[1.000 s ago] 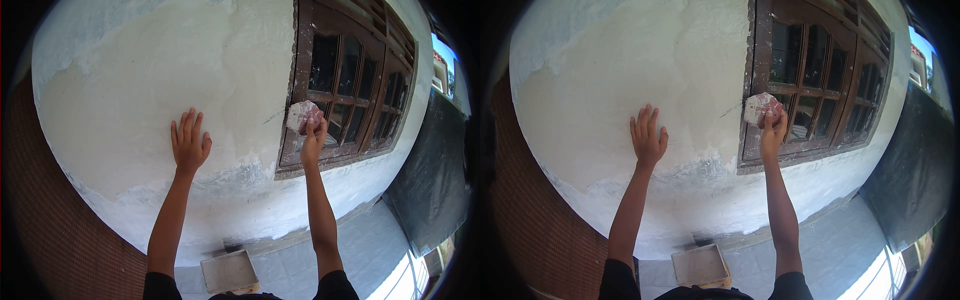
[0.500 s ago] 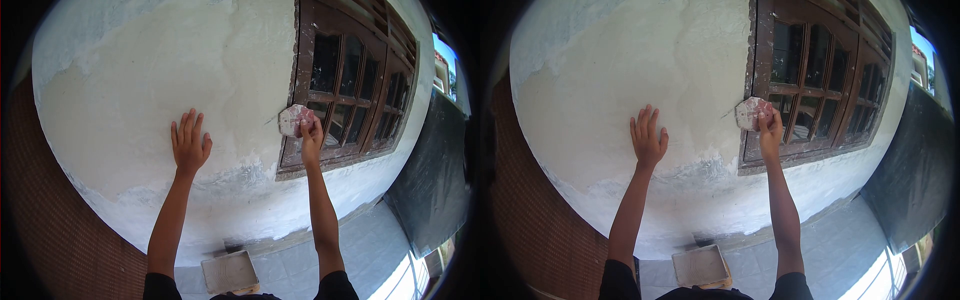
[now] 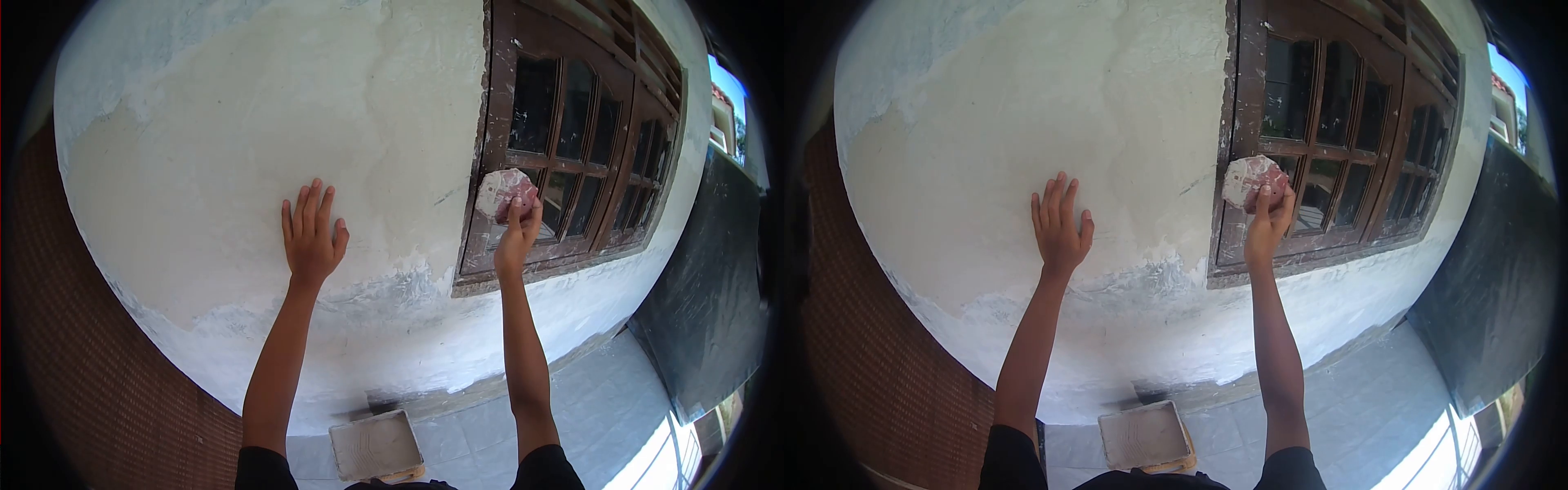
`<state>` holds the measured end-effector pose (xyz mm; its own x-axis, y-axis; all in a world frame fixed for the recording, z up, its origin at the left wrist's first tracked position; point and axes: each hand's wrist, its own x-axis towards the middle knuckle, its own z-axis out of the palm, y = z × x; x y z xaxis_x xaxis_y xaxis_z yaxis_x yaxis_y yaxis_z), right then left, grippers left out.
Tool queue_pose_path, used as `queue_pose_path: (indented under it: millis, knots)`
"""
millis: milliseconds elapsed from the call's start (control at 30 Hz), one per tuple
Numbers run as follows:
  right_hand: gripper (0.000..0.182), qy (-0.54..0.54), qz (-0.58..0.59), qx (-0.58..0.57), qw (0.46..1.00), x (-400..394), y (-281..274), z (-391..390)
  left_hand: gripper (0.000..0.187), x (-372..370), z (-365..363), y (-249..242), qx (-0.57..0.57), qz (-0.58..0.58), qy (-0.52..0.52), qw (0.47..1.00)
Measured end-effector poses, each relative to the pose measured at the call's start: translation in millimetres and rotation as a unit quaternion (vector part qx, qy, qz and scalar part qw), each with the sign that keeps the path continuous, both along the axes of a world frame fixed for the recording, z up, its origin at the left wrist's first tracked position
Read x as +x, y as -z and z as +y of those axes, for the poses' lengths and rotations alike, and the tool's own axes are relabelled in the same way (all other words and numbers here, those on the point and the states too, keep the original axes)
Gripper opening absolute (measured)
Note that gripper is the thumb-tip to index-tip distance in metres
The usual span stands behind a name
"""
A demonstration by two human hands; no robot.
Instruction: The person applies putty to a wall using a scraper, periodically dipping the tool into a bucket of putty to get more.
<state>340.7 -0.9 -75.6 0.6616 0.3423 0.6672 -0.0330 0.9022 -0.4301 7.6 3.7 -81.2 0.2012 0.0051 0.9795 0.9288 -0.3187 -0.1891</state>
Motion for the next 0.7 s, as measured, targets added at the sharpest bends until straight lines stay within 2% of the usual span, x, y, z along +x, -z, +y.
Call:
queue_pose_path:
  millis: [67,100,200,233,267,367,400,467,533,567,667,700]
  knots:
    - [0.025,0.043,-0.232,0.0,0.972,-15.0,7.3,-3.5,0.051,0.9,0.6,0.6,-0.006,0.0,0.003,1.0]
    - [0.025,0.044,-0.232,-0.002,0.972,-13.5,6.8,-3.4,0.051,0.1,1.6,0.7,-0.004,0.0,0.001,1.0]
    - [0.026,0.04,-0.056,-0.09,0.994,-6.1,-1.1,1.7,0.051,0.7,-0.6,2.1,-0.009,0.001,0.002,1.0]
    - [0.027,0.026,0.05,-0.045,0.997,-5.7,-7.1,5.3,0.051,0.7,-0.4,-0.2,-0.008,-0.001,0.003,1.0]
    - [0.027,0.025,0.05,-0.043,0.998,-5.1,-7.3,3.9,0.051,0.7,0.1,-0.9,-0.006,-0.001,0.002,1.0]
    - [0.028,-0.021,-0.163,-0.019,0.986,-14.6,2.2,-8.6,0.051,0.8,1.9,-1.2,0.001,0.001,-0.003,1.0]
    - [0.026,0.047,-0.286,-0.035,0.956,-17.3,8.9,-4.5,0.051,0.2,2.2,-0.8,0.003,0.002,-0.002,1.0]
    - [0.025,0.154,-0.31,-0.092,0.934,-25.1,2.8,-11.2,0.052,0.7,0.7,0.3,0.001,0.005,0.0,1.0]
    - [0.024,0.079,-0.082,-0.059,0.992,-12.0,-7.9,-1.7,0.052,0.5,-0.7,-0.4,-0.008,0.001,0.001,1.0]
    - [0.024,0.084,0.022,-0.035,0.996,-5.8,-11.7,1.0,0.052,0.7,-0.5,-0.5,-0.006,0.0,0.0,1.0]
    - [0.024,0.033,-0.026,0.009,0.999,-5.3,-9.2,-8.8,0.051,0.0,0.2,-0.3,-0.002,0.003,-0.004,1.0]
    - [0.024,0.061,-0.111,0.012,0.992,-13.9,-5.6,-10.7,0.052,0.1,1.1,-0.3,-0.001,0.001,-0.003,1.0]
